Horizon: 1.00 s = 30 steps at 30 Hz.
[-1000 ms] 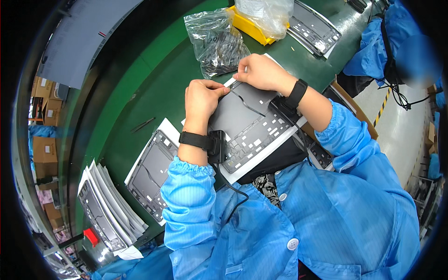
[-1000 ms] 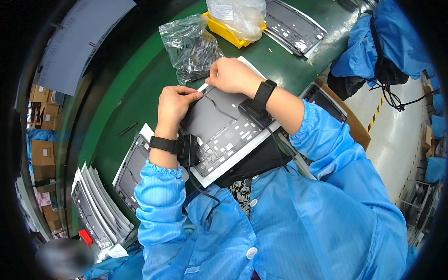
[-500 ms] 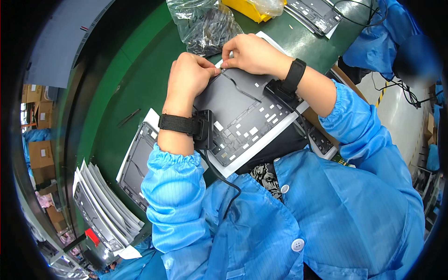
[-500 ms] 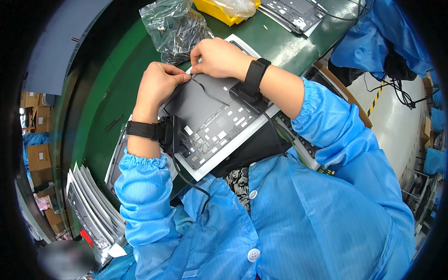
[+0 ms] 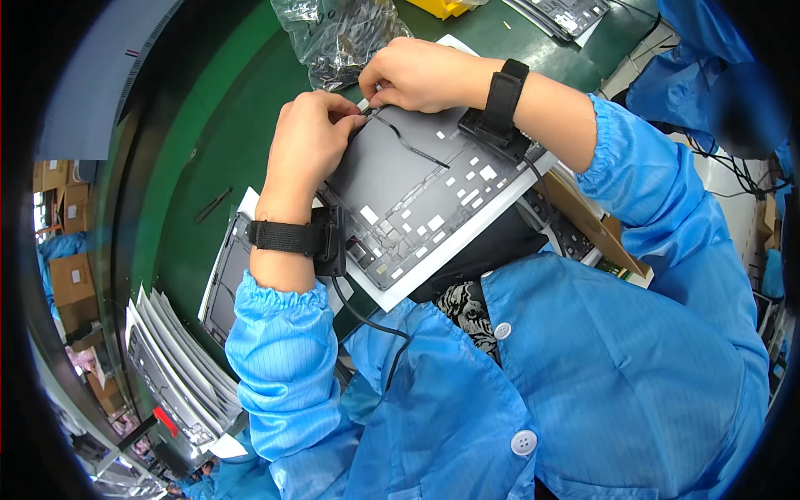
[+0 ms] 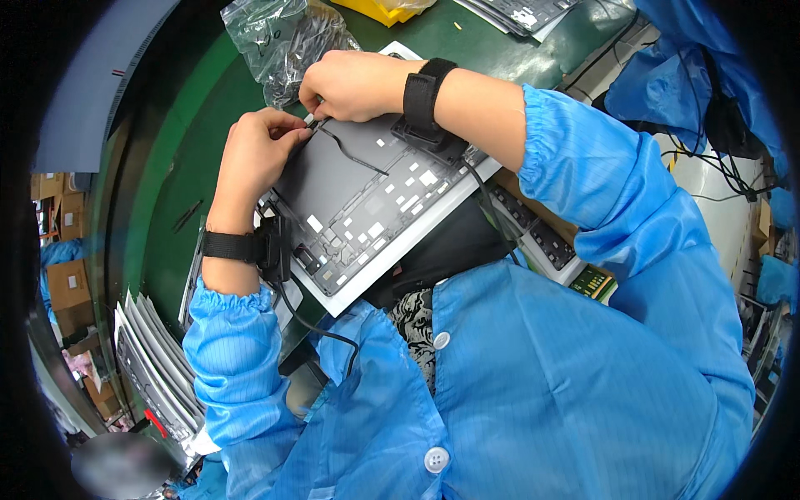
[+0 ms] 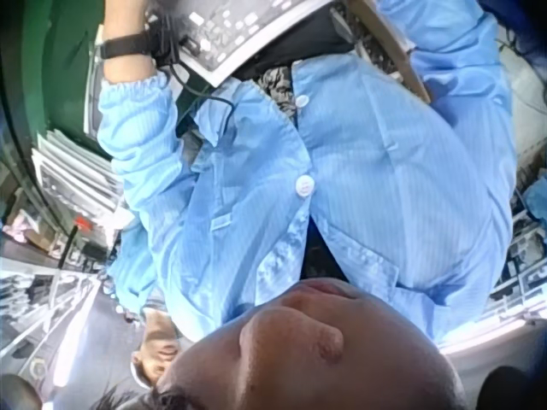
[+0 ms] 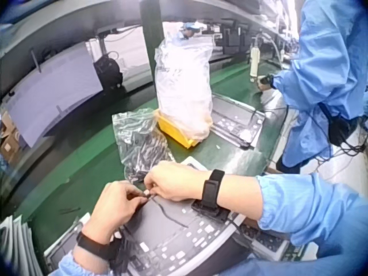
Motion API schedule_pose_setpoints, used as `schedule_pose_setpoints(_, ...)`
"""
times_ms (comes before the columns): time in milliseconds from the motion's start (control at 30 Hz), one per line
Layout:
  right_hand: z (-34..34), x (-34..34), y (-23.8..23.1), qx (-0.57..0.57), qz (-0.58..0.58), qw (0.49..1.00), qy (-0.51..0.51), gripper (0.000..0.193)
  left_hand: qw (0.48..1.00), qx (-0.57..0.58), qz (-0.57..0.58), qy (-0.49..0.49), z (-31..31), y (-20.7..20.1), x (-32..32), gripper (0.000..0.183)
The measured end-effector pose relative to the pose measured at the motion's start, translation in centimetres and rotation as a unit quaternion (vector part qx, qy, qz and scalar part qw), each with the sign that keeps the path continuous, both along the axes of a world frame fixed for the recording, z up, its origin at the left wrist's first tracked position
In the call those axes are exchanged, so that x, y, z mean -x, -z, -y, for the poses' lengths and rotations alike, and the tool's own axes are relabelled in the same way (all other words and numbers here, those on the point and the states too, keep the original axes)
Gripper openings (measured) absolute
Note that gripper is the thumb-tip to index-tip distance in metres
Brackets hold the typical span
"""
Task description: Assembling internal frames and electronic components of tablet devices on an assembly line.
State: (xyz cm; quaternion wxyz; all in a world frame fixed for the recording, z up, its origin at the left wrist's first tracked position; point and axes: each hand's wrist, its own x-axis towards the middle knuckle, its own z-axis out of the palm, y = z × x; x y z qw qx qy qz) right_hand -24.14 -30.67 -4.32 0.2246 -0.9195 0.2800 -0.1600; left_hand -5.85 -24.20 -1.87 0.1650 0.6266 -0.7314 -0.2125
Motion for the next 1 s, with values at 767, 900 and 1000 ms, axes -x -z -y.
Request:
schedule_pose_setpoints(767, -0.7, -0.4, 0.2, -0.015, -0.006, 0.999, 0.045, 0.016, 0.989, 0.06, 0.131, 0.045, 0.2, 0.9, 0.9, 0.013)
schedule_pose_setpoints(900, -1.0, -0.4, -0.3, -0.005, -0.021, 0.999, 0.05, 0.016, 0.981, 0.084, 0.146, 0.097, 0.8, 1.2, 0.4, 0.012)
schedule_pose_setpoints(1000, -1.3, -0.4, -0.8, -0.004, -0.035, 0.998, 0.048, 0.016, 0.975, 0.093, 0.158, 0.125, 0.7, 1.0, -0.3, 0.012)
